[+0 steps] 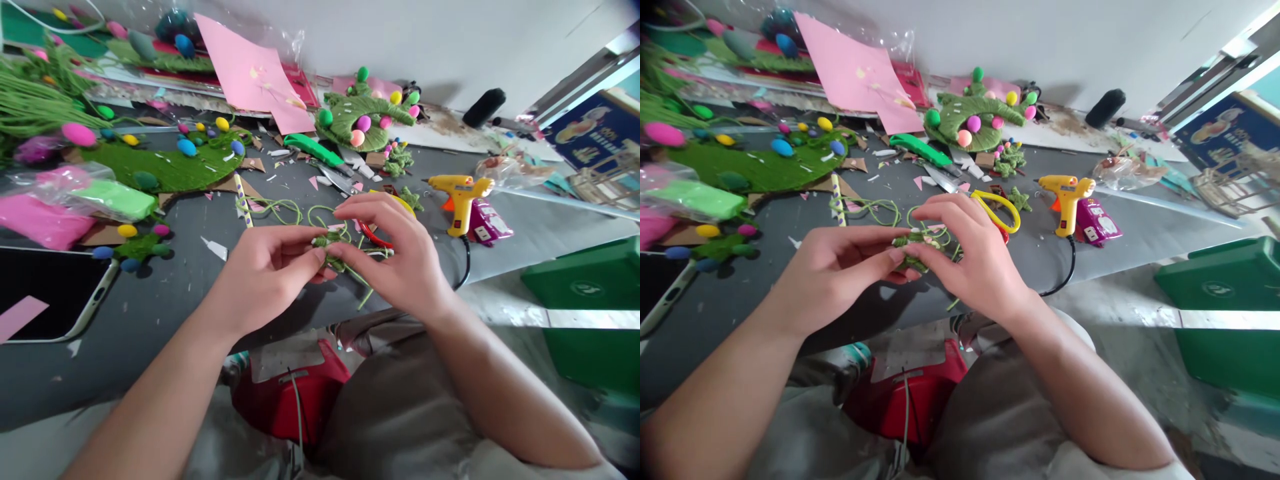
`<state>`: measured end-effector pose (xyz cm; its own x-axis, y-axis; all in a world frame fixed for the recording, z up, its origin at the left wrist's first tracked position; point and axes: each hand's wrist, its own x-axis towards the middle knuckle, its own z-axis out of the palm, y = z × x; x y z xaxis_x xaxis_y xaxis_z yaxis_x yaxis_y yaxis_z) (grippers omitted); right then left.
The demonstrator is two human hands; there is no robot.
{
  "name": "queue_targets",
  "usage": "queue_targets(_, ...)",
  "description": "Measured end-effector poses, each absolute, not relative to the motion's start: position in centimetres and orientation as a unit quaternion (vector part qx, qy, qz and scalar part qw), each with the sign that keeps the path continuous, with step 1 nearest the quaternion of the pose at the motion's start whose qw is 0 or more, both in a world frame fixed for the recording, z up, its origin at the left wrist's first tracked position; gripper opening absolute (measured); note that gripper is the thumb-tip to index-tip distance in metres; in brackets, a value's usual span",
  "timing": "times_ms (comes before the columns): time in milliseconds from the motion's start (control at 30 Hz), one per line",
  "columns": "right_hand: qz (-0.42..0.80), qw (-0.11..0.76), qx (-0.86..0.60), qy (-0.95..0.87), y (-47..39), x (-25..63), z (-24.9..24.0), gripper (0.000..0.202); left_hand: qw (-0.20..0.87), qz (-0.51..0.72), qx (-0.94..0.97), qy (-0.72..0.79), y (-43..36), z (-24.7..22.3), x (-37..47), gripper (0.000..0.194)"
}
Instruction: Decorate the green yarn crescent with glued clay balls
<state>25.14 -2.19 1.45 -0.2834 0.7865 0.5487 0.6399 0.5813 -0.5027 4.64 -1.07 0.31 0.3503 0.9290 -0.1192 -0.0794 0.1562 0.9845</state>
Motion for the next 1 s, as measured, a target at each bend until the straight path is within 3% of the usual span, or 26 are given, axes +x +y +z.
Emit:
queue_targets(367,0.084,0.419,-0.460,-0.778,-2.35,24.54,1.66,0.012,0.650,0.390,0.516,0.398,-0.94,0.38,4.72,0.015)
queue_targets(700,0.095,0.402,-0.441,-0.797,-2.21,24.72,1.34,0.015,0.665,0.377,0.511,0.394,-0.93,0.41,4.48,0.015)
queue_targets(900,0.094,0.446,-0.483,-0.748,-2.08,24.56,1.49,0.005,0.658,0.378,0.511,0.404,-0.95,0.30,4.56,0.017)
queue_targets(1000,0.125,0.456,-0.518,-0.713,-2.07,25.06,1.77,0.014,0.662,0.383,0.498,0.409,-0.88,0.27,4.66,0.019)
